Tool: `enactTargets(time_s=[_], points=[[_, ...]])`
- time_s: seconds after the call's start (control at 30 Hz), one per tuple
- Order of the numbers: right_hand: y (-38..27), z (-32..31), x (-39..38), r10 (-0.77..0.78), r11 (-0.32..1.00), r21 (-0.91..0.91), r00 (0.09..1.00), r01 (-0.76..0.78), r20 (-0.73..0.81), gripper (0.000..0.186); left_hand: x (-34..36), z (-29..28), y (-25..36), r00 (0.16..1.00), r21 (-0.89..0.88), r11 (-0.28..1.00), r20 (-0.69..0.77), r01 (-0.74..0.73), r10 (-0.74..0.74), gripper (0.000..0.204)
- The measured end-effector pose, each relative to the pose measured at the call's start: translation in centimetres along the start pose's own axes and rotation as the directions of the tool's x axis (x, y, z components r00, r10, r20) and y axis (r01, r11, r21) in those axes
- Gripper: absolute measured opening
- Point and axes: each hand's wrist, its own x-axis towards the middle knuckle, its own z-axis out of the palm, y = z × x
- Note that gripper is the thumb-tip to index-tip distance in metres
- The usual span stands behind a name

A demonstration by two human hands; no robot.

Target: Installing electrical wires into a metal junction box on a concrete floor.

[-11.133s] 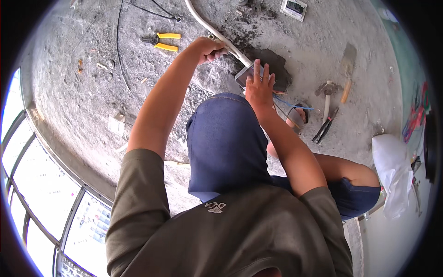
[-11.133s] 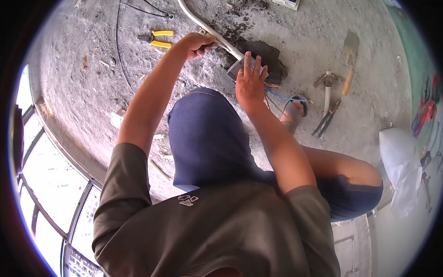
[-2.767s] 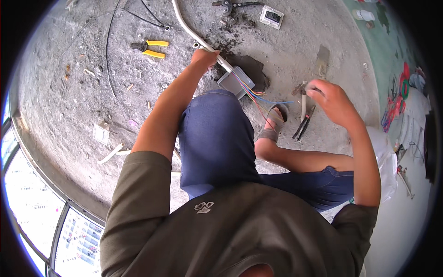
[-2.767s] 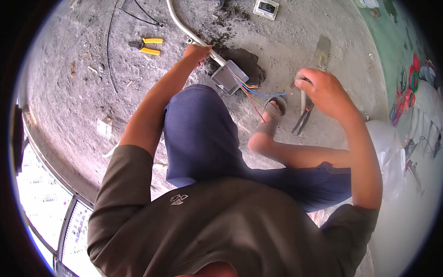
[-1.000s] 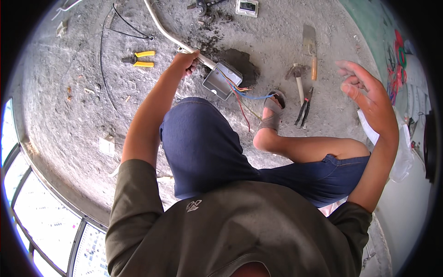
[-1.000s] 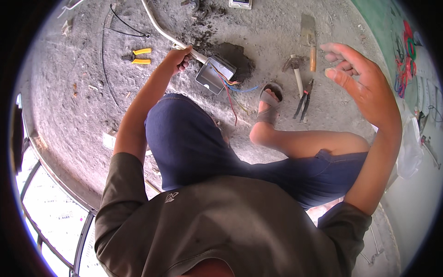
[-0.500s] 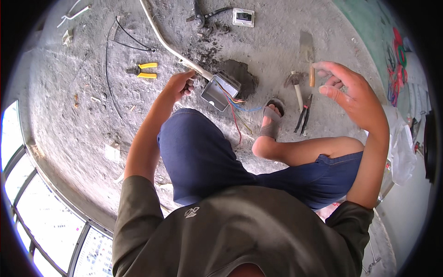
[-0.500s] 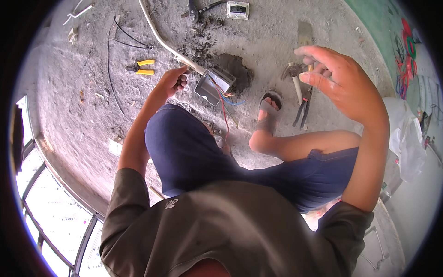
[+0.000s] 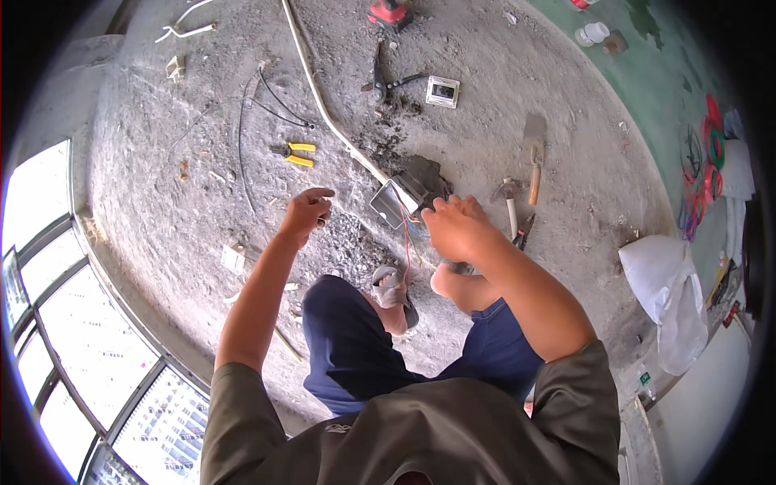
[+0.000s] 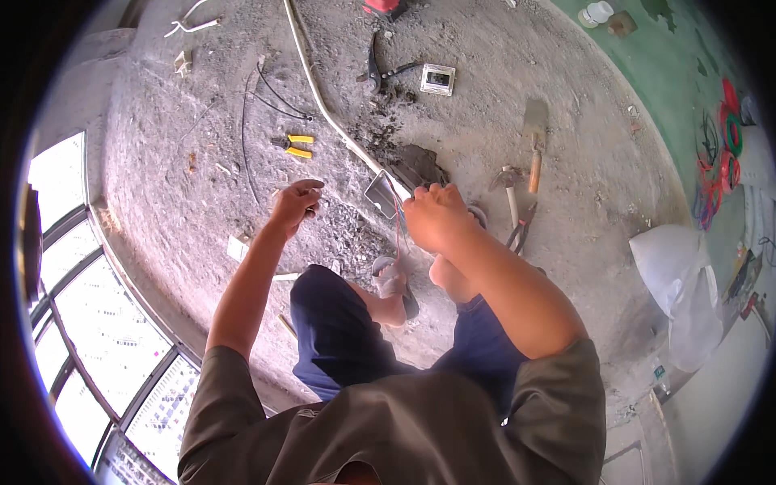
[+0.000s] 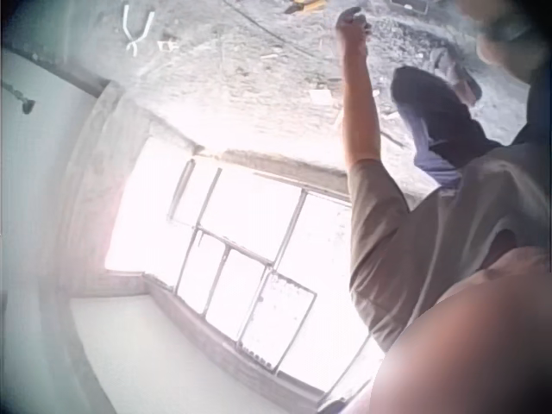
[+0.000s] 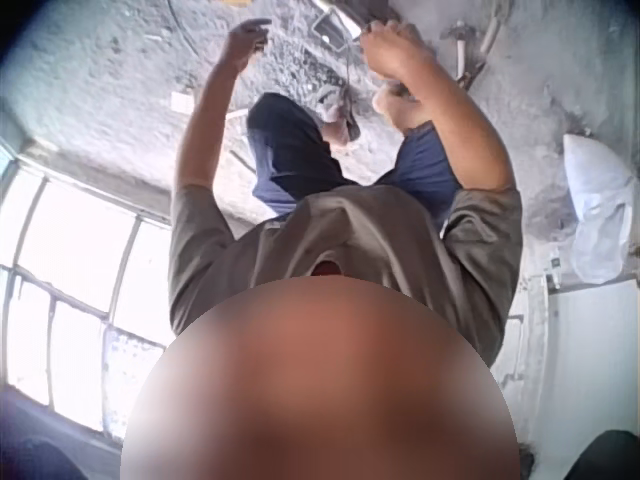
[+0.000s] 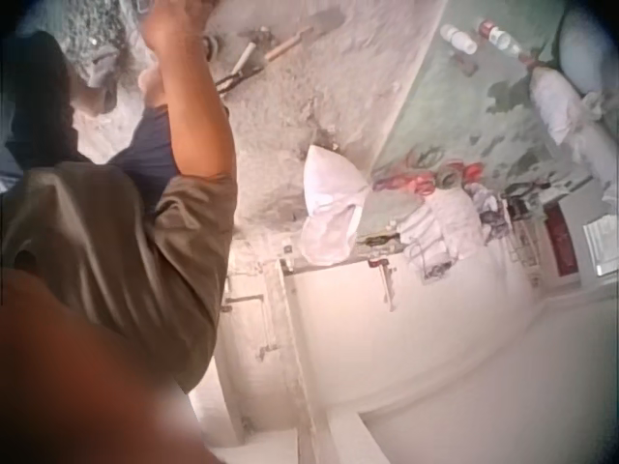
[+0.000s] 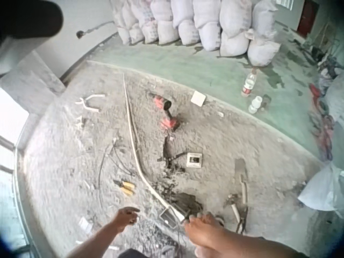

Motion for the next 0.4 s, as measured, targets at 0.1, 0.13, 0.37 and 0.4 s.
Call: enactTargets(time_s=[0.1, 0.13, 0.37, 0.4], points=[[-0.5, 3.4, -1.0, 0.059, 0.990, 0.124, 0.998, -0.059, 0.009, 0.027, -7.6, 2.6, 1.6, 0.998, 0.313, 0.949, -0.028, -0.039, 0.050, 0.024], [-0.3, 6.1, -1.7, 0.095, 0.927, 0.375, 0.981, -0.024, -0.170, 0.029, -11.1, 3.8, 2.9, 0.998, 0.374, 0.926, -0.012, -0.057, 0.067, 0.026], [-5.8, 1.6, -19.3, 0.498, -0.172, 0.957, 0.859, 0.232, -0.119, 0.049, -33.9, -2.3, 2.2, 0.951, 0.190, 0.948, 0.127, 0.255, -0.282, 0.059], [-4.9, 1.3, -22.5, 0.452, -0.590, 0.761, 0.891, 0.270, 0.034, 0.053, -35.4, -2.3, 3.2, 0.879, -0.031, 0.897, 0.215, 0.441, -0.425, 0.078]])
